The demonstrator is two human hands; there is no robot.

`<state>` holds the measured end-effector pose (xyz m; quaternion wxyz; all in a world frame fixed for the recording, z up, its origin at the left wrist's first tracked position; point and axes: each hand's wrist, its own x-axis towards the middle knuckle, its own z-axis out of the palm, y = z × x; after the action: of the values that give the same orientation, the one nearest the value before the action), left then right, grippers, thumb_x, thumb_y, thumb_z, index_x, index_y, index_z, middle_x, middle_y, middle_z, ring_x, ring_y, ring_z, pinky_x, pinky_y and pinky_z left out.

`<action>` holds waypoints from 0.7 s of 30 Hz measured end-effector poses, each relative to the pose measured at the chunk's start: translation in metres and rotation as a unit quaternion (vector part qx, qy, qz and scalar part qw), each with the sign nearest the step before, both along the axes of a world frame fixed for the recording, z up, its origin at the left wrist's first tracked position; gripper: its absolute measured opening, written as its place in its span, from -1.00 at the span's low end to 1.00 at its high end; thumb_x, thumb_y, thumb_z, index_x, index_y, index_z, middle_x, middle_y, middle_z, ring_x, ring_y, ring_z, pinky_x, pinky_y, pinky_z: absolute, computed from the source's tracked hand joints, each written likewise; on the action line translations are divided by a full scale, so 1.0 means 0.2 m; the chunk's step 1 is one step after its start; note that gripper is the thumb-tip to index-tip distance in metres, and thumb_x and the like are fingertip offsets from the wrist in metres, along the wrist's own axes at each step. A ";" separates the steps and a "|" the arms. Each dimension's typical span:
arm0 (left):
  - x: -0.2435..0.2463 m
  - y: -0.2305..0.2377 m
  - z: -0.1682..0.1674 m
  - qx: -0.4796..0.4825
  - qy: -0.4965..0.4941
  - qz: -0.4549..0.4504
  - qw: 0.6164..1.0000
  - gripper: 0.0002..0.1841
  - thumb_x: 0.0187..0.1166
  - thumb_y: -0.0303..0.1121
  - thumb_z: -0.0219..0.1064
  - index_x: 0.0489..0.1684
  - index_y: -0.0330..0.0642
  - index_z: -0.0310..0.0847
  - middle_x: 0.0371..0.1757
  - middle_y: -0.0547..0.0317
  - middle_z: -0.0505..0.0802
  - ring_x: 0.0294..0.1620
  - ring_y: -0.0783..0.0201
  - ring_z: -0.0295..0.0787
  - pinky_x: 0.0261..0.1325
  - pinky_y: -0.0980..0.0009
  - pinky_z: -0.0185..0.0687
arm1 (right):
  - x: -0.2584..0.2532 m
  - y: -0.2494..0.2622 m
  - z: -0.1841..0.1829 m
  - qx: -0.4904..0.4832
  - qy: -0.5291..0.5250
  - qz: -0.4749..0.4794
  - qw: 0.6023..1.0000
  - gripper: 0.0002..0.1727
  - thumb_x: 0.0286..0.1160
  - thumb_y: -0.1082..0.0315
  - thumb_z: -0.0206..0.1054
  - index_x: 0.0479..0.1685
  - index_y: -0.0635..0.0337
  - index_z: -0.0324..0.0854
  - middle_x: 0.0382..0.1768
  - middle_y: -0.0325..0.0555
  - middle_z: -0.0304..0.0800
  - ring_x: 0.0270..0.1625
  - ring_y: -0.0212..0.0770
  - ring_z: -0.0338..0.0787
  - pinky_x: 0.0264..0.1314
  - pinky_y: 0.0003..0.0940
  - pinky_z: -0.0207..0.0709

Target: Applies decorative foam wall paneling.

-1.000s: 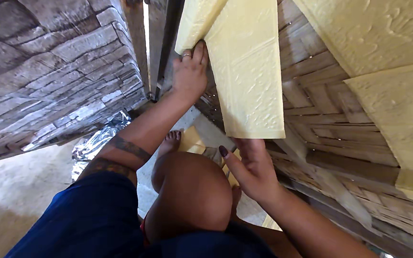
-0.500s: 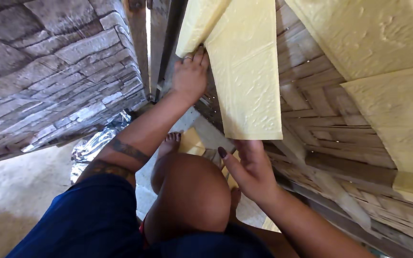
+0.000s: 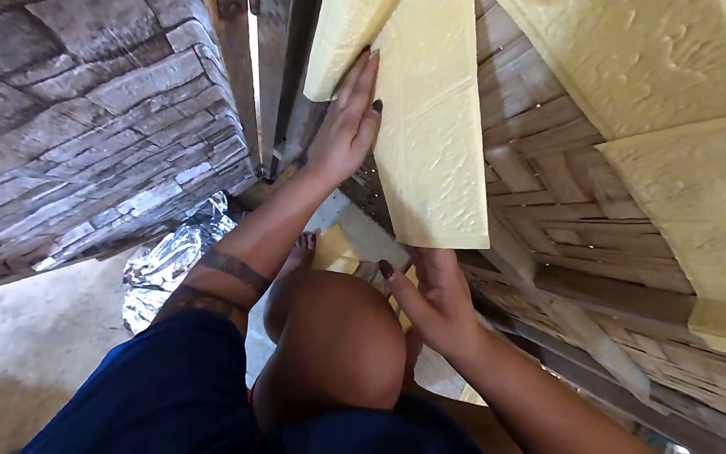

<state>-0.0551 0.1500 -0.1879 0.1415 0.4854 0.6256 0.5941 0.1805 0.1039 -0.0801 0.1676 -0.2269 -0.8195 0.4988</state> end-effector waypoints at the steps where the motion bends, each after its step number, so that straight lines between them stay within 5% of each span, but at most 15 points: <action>1: 0.01 0.01 -0.01 -0.021 0.012 -0.006 1.000 -0.35 0.80 -0.23 -0.18 0.88 -0.32 -0.04 0.90 -0.15 0.08 0.90 0.04 0.00 0.86 0.04 -0.01 | 0.00 0.00 0.00 -0.009 -0.003 -0.005 1.000 -0.35 0.57 0.32 0.31 0.65 0.22 0.23 0.45 0.03 0.56 0.50 -0.19 0.61 0.52 -0.12 0.60; 5: 0.03 0.05 -0.07 -0.022 0.022 0.009 0.999 -0.36 0.79 -0.19 -0.16 0.89 -0.18 0.03 0.91 -0.02 0.12 0.89 0.09 0.05 0.84 -0.07 -0.01 | 0.00 0.01 0.01 -0.022 -0.007 -0.018 1.000 -0.33 0.59 0.29 0.31 0.68 0.17 0.20 0.51 0.01 0.51 0.55 -0.18 0.57 0.55 -0.12 0.58; 10: 0.05 -0.03 0.11 0.059 0.024 0.036 0.997 -0.45 0.76 -0.39 -0.14 0.74 -0.38 0.25 0.76 -0.24 0.38 0.80 -0.01 0.25 0.79 0.11 0.19 | 0.01 0.00 0.00 -0.015 -0.001 -0.011 1.000 -0.33 0.57 0.31 0.32 0.67 0.21 0.21 0.49 0.04 0.53 0.56 -0.15 0.57 0.58 -0.08 0.55; 16: 0.05 0.06 0.13 0.091 0.080 0.052 0.991 -0.42 0.77 -0.36 -0.11 0.82 -0.29 0.16 0.83 -0.29 0.22 0.87 -0.20 0.03 0.75 -0.13 0.15 | 0.02 0.02 -0.01 0.000 -0.011 -0.032 0.999 -0.33 0.58 0.29 0.32 0.67 0.21 0.21 0.52 0.05 0.49 0.58 -0.15 0.54 0.57 -0.09 0.55; 21: 0.05 0.11 0.09 0.079 0.103 0.056 0.990 -0.39 0.70 -0.38 -0.07 0.81 -0.25 0.18 0.83 -0.35 0.19 0.85 -0.26 0.05 0.65 -0.18 0.29 | 0.04 0.05 -0.03 -0.001 -0.007 -0.063 0.998 -0.31 0.56 0.29 0.33 0.68 0.20 0.18 0.51 0.01 0.51 0.57 -0.16 0.55 0.55 -0.10 0.58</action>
<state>-0.0455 0.1721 -0.1705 0.0038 0.5176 0.6142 0.5957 0.1885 0.1131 -0.0864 0.1929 -0.2814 -0.8043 0.4866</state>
